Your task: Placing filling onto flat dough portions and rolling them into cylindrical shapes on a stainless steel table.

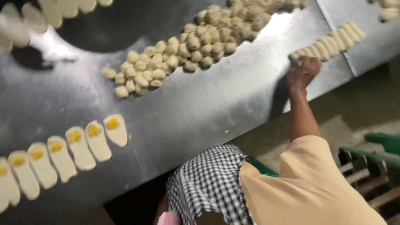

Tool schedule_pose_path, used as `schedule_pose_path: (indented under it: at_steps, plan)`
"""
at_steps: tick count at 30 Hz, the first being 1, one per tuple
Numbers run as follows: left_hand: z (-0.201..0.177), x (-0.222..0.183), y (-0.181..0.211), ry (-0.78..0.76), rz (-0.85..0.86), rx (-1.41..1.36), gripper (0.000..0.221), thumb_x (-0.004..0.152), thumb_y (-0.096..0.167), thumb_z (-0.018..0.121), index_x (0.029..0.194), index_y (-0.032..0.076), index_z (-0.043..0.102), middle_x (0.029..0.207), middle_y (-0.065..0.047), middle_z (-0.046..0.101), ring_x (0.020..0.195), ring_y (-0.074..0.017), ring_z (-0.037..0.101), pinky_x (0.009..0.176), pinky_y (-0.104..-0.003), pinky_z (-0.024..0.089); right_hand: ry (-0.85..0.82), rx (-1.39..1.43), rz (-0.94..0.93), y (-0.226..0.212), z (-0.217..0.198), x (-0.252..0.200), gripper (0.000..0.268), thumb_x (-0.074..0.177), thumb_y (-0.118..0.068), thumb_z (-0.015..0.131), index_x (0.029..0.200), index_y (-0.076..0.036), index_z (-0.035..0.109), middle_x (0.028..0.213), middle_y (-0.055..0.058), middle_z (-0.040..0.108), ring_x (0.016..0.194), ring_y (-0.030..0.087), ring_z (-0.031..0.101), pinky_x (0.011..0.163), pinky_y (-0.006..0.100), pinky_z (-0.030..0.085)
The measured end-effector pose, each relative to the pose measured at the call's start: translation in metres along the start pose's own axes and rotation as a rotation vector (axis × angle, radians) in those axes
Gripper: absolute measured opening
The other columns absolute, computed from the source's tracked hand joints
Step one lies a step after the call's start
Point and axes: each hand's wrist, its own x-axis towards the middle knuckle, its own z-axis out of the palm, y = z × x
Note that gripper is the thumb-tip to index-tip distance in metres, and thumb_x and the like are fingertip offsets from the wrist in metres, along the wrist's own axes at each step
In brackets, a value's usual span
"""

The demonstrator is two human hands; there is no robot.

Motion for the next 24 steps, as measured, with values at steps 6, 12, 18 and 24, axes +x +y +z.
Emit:
schedule_pose_path:
  at_steps: [6, 12, 18, 24]
  plan:
    - [-0.016, -0.169, 0.297, -0.22, 0.693, -0.036, 0.047, 0.093, 0.016, 0.074, 0.138, 0.005, 0.065, 0.143, -0.019, 0.061, 0.127, -0.0283, 0.06, 0.101, -0.037, 0.05, 0.164, 0.078, -0.166, -0.144, -0.106, 0.027, 0.02, 0.093, -0.01, 0.076, 0.107, 0.003, 0.069, 0.096, 0.018, 0.065, 0.093, 0.036, 0.062, 0.083, 0.048, 0.049]
    - [-0.026, -0.234, 0.43, -0.851, 1.387, -0.174, 0.049, 0.096, 0.008, 0.067, 0.142, 0.008, 0.052, 0.13, -0.026, 0.057, 0.11, -0.0341, 0.064, 0.092, -0.045, 0.055, -0.786, 1.068, -0.003, -0.242, -0.112, -0.079, 0.013, 0.098, 0.0, 0.067, 0.11, -0.003, 0.072, 0.096, 0.006, 0.071, 0.088, 0.012, 0.063, 0.079, 0.027, 0.051]
    - [0.019, -0.214, 0.42, -0.255, 1.391, -0.137, 0.04, 0.082, -0.01, 0.065, 0.115, 0.008, 0.078, 0.09, -0.012, 0.071, 0.081, -0.0197, 0.066, 0.07, -0.029, 0.053, -0.946, 1.18, -0.353, -0.304, -0.169, -0.081, 0.025, 0.087, 0.005, 0.063, 0.108, -0.004, 0.073, 0.099, 0.011, 0.071, 0.086, 0.019, 0.07, 0.061, 0.031, 0.055]
    - [0.016, -0.302, 0.485, -0.58, 1.409, -0.254, 0.021, 0.108, 0.013, 0.075, 0.128, 0.009, 0.068, 0.126, -0.01, 0.068, 0.117, -0.0145, 0.069, 0.103, -0.026, 0.059, -1.063, 1.06, -0.309, -0.294, -0.188, -0.073, 0.024, 0.088, 0.002, 0.065, 0.11, -0.004, 0.074, 0.1, 0.012, 0.072, 0.08, 0.022, 0.071, 0.052, 0.031, 0.057]
